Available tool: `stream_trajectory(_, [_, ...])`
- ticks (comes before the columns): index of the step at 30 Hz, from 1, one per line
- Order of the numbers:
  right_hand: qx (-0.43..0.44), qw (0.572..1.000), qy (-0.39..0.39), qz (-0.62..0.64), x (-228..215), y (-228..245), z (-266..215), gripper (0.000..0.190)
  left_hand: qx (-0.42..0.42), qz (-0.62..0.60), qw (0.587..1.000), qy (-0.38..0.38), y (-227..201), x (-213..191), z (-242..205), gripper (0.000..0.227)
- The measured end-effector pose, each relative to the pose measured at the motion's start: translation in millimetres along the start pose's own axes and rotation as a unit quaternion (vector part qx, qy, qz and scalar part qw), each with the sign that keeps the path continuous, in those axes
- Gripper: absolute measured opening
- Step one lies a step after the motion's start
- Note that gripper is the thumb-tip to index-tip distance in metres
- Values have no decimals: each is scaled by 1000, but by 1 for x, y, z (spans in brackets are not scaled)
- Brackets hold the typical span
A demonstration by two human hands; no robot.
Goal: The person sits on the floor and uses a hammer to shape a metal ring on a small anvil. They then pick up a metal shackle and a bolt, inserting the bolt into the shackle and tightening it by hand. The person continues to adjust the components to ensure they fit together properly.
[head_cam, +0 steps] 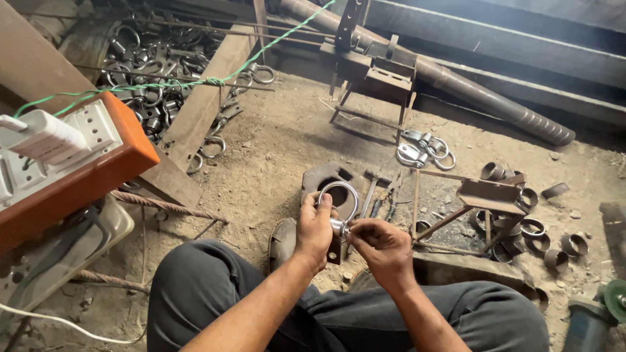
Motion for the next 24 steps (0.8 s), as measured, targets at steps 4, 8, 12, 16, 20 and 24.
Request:
stream_trajectory(4, [-4,1000,-2,0,2,0,0,19,15,80,997,-12,-8,0,-2,30])
stream_trajectory(8, [-21,996,11,83,2,-3,0,17,-32,81,996,-5,-29,15,-14,28])
stream_trajectory(12, [-20,992,25,125,2,-3,-1,18,-23,109,994,-9,-48,21,-23,24])
stream_trajectory(16, [-45,995,43,78,3,0,-4,17,2,67,998,6,-42,17,-23,26])
stream_trajectory(20, [-4,994,41,100,3,1,-7,20,59,164,985,-8,-43,14,-22,28])
stream_trajectory(24, [-5,999,36,33,5,10,-8,19,64,167,984,-22,-43,13,-23,19])
Point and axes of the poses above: each hand's wrist, its own z-axis towards the middle knuckle, its own x-axis out of the palm, y = z × x, the point moved 5 cm from there along z, towards the middle knuckle, and after that the axes turned 15 degrees about y, right-handed, at the moved point
